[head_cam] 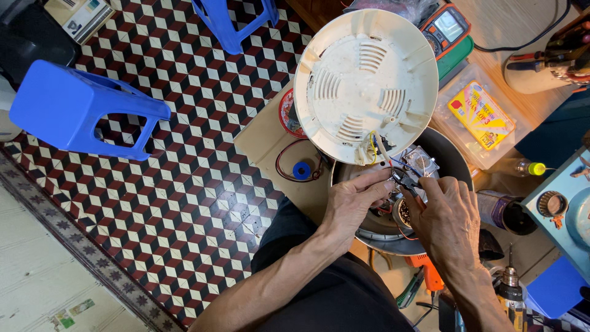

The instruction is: The person repairs the disassembled base of a rice cooker on a workbench. They use pliers to work on the heating assembly, manipulate and route wires, hold a small sensor cup, and use a heat gun to heat the component while adjusting parts inside the cooker base.

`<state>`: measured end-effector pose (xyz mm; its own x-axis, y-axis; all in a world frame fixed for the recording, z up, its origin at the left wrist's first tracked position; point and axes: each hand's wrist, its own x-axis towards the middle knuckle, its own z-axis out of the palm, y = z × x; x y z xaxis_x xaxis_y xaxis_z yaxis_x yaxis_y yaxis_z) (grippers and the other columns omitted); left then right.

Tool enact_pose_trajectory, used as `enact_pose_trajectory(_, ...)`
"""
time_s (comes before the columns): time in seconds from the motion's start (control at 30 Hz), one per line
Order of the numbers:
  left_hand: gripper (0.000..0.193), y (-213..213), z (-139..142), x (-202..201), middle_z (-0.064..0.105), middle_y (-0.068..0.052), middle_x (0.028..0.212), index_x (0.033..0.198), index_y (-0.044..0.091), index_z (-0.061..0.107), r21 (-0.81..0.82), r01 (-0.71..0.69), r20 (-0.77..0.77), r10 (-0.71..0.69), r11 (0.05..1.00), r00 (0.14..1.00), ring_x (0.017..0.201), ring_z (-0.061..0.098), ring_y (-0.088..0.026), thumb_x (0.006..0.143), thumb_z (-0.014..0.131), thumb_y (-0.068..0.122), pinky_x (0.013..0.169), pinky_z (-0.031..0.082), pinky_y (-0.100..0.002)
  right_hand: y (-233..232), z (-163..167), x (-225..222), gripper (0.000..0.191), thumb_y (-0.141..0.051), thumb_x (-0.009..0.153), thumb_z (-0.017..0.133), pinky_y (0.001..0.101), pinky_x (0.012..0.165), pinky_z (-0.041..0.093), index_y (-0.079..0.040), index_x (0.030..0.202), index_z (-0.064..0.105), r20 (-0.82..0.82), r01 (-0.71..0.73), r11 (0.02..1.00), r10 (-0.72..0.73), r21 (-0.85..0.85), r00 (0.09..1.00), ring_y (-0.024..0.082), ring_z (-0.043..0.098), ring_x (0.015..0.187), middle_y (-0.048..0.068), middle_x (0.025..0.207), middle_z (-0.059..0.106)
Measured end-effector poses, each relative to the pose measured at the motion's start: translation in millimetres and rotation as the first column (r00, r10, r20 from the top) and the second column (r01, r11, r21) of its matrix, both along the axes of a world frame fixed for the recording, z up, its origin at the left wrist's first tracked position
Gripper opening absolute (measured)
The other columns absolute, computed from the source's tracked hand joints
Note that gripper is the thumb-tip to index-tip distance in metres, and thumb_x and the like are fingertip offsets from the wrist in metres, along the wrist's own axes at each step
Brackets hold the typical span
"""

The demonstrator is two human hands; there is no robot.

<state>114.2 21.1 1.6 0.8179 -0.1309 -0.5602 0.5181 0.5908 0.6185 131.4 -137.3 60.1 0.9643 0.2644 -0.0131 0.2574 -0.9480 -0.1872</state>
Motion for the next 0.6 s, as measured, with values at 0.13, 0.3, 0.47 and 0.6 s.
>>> enact_pose_trajectory(0.13, 0.04, -3, 4, -1, 0.076, -0.005, 0.107, 0.128, -0.002, 0.07, 0.04, 0.013, -0.009, -0.012, 0.999, 1.0, 0.086, 0.062, -0.006, 0.092, 0.074, 0.013, 0.076, 0.052, -0.021, -6, 3, 0, 0.032, -0.024, 0.083, 0.081, 0.0462, 0.082, 0.047, -0.004, 0.105, 0.068, 0.011, -0.019, 0.999, 0.019, -0.029, 1.0, 0.032, 0.057, 0.091, 0.013, 0.09, 0.059)
enact_pose_trajectory(0.3, 0.038, -3, 7, 1, 0.076, -0.005, 0.107, 0.128, 0.0, 0.071, 0.019, 0.022, -0.018, -0.022, 1.0, 1.0, 0.084, 0.061, -0.005, 0.092, 0.073, 0.012, 0.076, 0.052, -0.021, -10, 5, 0, 0.029, -0.023, 0.084, 0.081, 0.0456, 0.081, 0.048, -0.005, 0.104, 0.069, 0.02, -0.025, 1.0, 0.025, -0.002, 0.999, 0.031, 0.058, 0.09, 0.012, 0.089, 0.059)
enact_pose_trajectory(0.47, 0.037, -5, 6, -1, 0.075, -0.004, 0.103, 0.127, 0.0, 0.071, 0.01, 0.009, -0.021, -0.009, 1.0, 1.0, 0.083, 0.061, -0.006, 0.092, 0.073, 0.011, 0.076, 0.052, -0.022, -14, 5, 1, 0.034, -0.023, 0.081, 0.082, 0.0447, 0.078, 0.047, -0.005, 0.108, 0.071, 0.018, -0.024, 1.0, 0.024, -0.006, 1.0, 0.03, 0.057, 0.085, 0.011, 0.083, 0.057)
enact_pose_trajectory(0.6, 0.036, -7, 2, -2, 0.074, -0.003, 0.099, 0.127, -0.001, 0.072, 0.001, 0.017, -0.008, -0.017, 1.0, 1.0, 0.082, 0.061, -0.006, 0.093, 0.072, 0.011, 0.077, 0.052, -0.021, -14, 3, -2, 0.032, -0.023, 0.082, 0.082, 0.0439, 0.078, 0.047, -0.004, 0.106, 0.07, 0.05, -0.039, 0.999, 0.037, 0.032, 0.998, 0.03, 0.057, 0.086, 0.011, 0.085, 0.057)
